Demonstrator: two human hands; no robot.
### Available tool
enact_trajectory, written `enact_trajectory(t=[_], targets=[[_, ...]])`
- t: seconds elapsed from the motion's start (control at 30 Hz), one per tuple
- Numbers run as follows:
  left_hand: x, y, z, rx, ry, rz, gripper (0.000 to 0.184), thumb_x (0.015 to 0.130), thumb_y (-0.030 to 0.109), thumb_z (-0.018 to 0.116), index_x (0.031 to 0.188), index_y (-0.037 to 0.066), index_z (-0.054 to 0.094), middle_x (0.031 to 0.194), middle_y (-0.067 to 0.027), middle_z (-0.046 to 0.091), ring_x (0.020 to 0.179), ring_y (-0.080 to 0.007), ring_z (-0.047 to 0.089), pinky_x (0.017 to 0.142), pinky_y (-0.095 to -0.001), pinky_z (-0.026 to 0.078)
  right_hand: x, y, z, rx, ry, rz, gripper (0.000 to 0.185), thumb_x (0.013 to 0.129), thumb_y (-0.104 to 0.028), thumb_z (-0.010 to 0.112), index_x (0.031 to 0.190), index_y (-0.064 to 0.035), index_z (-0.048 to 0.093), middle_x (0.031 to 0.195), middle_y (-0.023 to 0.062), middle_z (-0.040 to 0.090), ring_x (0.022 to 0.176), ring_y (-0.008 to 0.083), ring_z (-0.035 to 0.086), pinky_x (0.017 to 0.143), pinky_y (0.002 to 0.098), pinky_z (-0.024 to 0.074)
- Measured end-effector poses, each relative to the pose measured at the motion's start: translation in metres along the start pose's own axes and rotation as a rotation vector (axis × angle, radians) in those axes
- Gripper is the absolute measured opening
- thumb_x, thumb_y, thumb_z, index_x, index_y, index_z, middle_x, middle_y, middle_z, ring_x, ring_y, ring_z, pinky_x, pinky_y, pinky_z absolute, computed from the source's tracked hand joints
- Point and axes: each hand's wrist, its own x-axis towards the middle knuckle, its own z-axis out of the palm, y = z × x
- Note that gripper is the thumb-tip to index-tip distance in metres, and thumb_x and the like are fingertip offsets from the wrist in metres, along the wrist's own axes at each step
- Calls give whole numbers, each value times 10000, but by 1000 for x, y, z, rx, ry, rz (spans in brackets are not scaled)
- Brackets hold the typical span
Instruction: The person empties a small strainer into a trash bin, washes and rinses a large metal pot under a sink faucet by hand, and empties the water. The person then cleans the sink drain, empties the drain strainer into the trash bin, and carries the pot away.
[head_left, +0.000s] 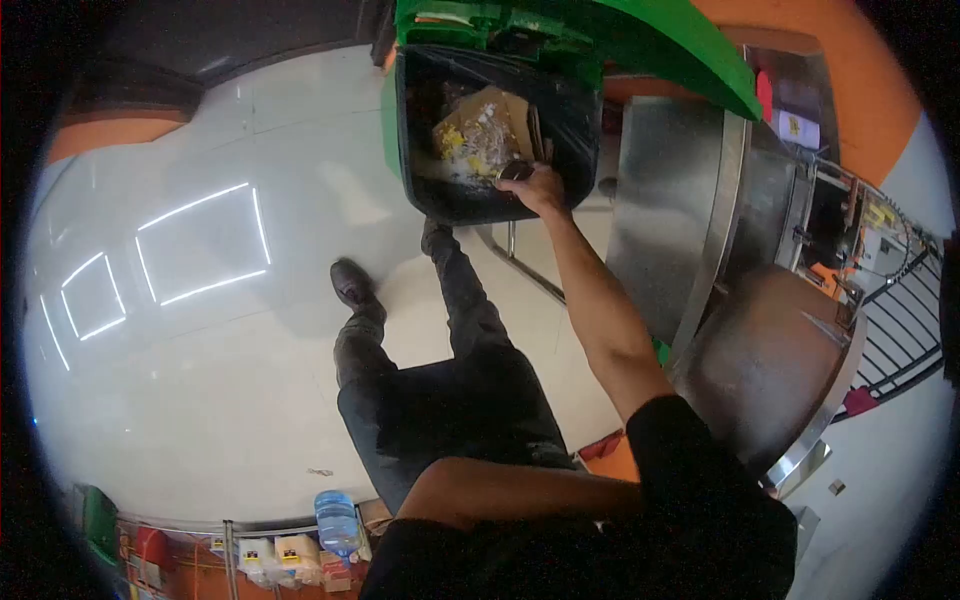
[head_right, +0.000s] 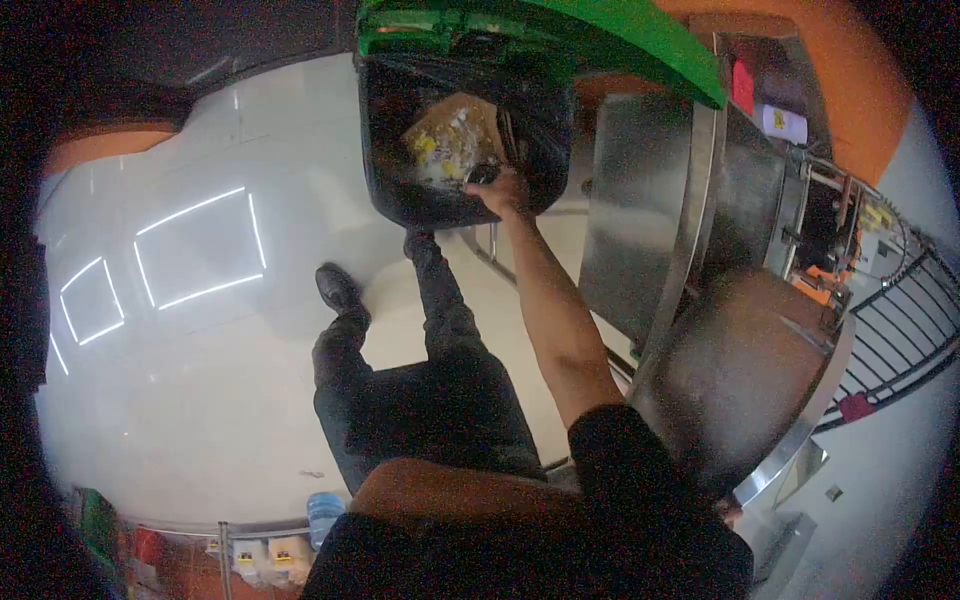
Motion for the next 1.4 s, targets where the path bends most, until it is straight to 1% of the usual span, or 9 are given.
enact_trajectory(t=[0.13, 0.23, 0.37, 0.53, 0.67, 0.83, 1.0, 1.23, 1.4], targets=[[2, 7, 6, 23, -12, 9, 459, 852, 232, 641, 1289, 108, 580, 1349, -91, 563, 1355, -274, 406, 1193, -496, 228, 1, -1, -7, 571, 159, -19, 870, 592, -461, 891, 1259, 16, 598, 1172, 193, 685, 1127, 304, 643, 985, 389, 480], [4, 9, 9, 53, -44, 20, 471, 851, 235, 642, 1300, 110, 576, 1358, -92, 559, 1365, -276, 398, 1194, -498, 222, -28, -6, -13, -80, -53, 18, 893, 615, -427, 887, 1306, 18, 538, 1272, 193, 635, 1205, 318, 593, 1019, 376, 461], [5, 11, 17, 121, -77, 27, 486, 851, 240, 643, 1314, 112, 570, 1370, -93, 553, 1377, -278, 387, 1196, -501, 215, -45, -59, -79, 30, -136, -176, 905, 589, -335, 886, 1334, -1, 496, 1414, 216, 510, 1285, 354, 514, 1058, 382, 431], [17, 8, 9, 256, -88, 50, 506, 850, 246, 643, 1332, 114, 563, 1386, -95, 546, 1393, -281, 373, 1199, -505, 207, -137, -152, -196, 114, -339, -750, 1072, 607, -89, 860, 1505, -127, 276, 1337, 209, 534, 1253, 361, 522, 1083, 418, 418], [55, 7, 14, 397, -57, 65, 521, 850, 251, 644, 1346, 116, 558, 1398, -96, 540, 1406, -283, 361, 1202, -508, 200, -253, -204, -294, 176, -287, -1104, 1048, 650, -67, 851, 1519, -165, 274, 1367, 183, 495, 1255, 362, 512, 1092, 420, 416], [79, 56, -49, 743, -251, 264, 287, 754, 279, 681, 1001, 138, 718, 1172, 16, 640, 1377, -270, 389, 1200, -599, 138, -344, -192, -409, 192, -68, -1168, 1058, 640, -94, 876, 1517, -167, 288, 1376, 166, 466, 1294, 347, 475, 1115, 430, 394], [76, 71, -58, 631, -345, 137, 331, 650, 292, 781, 949, 173, 702, 1132, 21, 620, 1415, -255, 363, 1182, -641, 132, -377, -78, -505, 204, 417, -1137, 1068, 614, -249, 936, 1494, -123, 342, 1342, 170, 510, 1287, 330, 478, 1088, 434, 392], [64, 83, -59, 905, -418, 99, 223, 671, 267, 757, 869, 223, 665, 1128, 78, 642, 1224, -221, 571, 1094, -635, 222, -315, 263, -614, 121, 986, -872, 885, 749, -373, 858, 1442, -49, 414, 1378, 156, 527, 1262, 282, 516, 1075, 386, 411], [90, 115, -43, 1188, -681, -97, 143, 804, 140, 714, 886, 156, 598, 1007, 21, 665, 1118, -289, 630, 1063, -696, 299, -187, 514, -536, 482, 452, -473, 837, 778, -388, 822, 1415, -17, 428, 1305, 170, 574, 1185, 276, 574, 1025, 368, 455]])
